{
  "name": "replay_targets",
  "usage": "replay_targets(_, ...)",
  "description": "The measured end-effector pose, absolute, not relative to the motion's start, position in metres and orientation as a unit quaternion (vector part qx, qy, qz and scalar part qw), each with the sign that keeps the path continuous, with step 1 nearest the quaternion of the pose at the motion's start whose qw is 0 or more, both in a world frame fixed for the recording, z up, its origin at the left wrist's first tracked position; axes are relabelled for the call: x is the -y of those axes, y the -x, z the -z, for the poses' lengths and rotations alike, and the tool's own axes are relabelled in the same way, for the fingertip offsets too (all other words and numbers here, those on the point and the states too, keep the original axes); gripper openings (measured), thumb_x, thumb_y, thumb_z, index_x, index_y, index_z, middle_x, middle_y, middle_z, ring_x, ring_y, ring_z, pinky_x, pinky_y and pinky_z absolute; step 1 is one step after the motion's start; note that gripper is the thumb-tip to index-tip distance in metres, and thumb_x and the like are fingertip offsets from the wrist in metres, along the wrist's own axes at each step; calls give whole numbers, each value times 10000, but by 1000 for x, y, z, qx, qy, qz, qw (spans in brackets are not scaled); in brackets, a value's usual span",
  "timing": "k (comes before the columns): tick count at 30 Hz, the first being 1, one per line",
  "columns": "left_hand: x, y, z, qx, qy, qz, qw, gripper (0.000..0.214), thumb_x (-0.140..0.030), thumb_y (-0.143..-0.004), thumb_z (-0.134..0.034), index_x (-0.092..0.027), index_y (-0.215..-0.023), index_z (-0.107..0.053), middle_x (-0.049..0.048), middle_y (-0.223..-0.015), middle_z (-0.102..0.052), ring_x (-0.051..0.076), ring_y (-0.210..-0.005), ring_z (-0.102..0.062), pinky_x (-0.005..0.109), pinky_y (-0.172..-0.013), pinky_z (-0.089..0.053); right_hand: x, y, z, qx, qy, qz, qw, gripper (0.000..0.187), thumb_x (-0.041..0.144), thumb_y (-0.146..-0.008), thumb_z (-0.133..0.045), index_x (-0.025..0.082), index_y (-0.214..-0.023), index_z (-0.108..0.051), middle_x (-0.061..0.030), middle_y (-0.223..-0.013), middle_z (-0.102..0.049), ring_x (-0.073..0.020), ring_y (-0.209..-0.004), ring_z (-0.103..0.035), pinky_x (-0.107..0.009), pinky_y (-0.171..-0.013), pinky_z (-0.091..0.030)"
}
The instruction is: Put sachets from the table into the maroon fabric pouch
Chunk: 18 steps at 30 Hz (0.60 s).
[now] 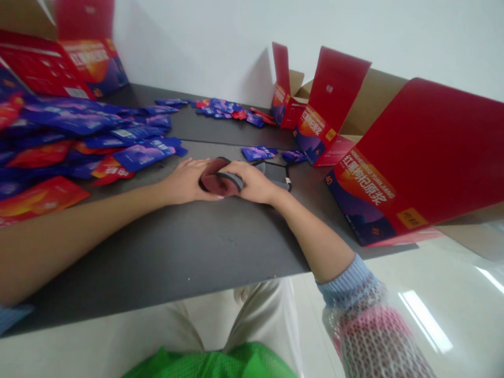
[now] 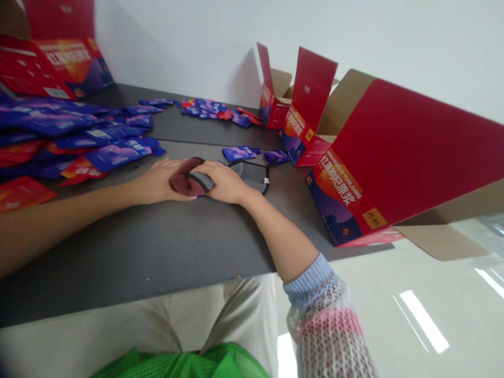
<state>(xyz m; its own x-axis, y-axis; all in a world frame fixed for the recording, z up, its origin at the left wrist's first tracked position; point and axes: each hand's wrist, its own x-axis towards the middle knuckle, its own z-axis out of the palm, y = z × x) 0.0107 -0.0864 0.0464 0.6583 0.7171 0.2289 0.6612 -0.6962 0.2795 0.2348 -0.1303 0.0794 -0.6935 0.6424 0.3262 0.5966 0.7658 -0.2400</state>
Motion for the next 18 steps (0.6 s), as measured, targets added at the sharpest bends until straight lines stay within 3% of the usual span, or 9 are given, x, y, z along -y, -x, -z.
replay_targets(3, 83, -7, -47, -382, -903, -166, 104, 969, -775, -708, -649, -294, -1530, -474, 85, -1573, -492, 357, -1478, -392, 495, -1231, -198, 117, -253, -77, 886, 412, -27, 211, 338, 248, -840, -616, 143, -1155, -677, -121, -1147, -680, -262, -1054, -620, -376, -937, -459)
replay_targets(9, 74, 0, -45, -359, -891, -216, 176, 928, -780, -680, -665, -257, -1444, -596, 91, -1544, -525, 336, -1461, -436, 477, -1236, -246, 118, -264, -80, 842, 507, 43, 180, 368, 221, -854, -589, 162, -1208, -674, -132, -1257, -653, -293, -1121, -595, -394, -934, -451)
replay_targets(14, 73, 1, -51, -344, -887, -233, 204, 779, -724, -656, -727, -262, -1283, -713, 66, -1447, -624, 357, -1394, -510, 466, -1208, -332, 136, -243, -87, 883, 440, 50, 158, 401, 169, -819, -584, 171, -1212, -666, -119, -1242, -651, -279, -1133, -587, -372, -929, -443)
replay_targets(18, 71, 1, -56, -307, -890, -241, 237, 628, -702, -728, -661, -234, -1133, -765, 72, -1318, -702, 356, -1259, -609, 433, -1137, -434, 154, -217, -88, 925, 343, 24, 161, 355, 181, -829, -578, 187, -1170, -676, -96, -1191, -666, -256, -1117, -594, -356, -937, -443)
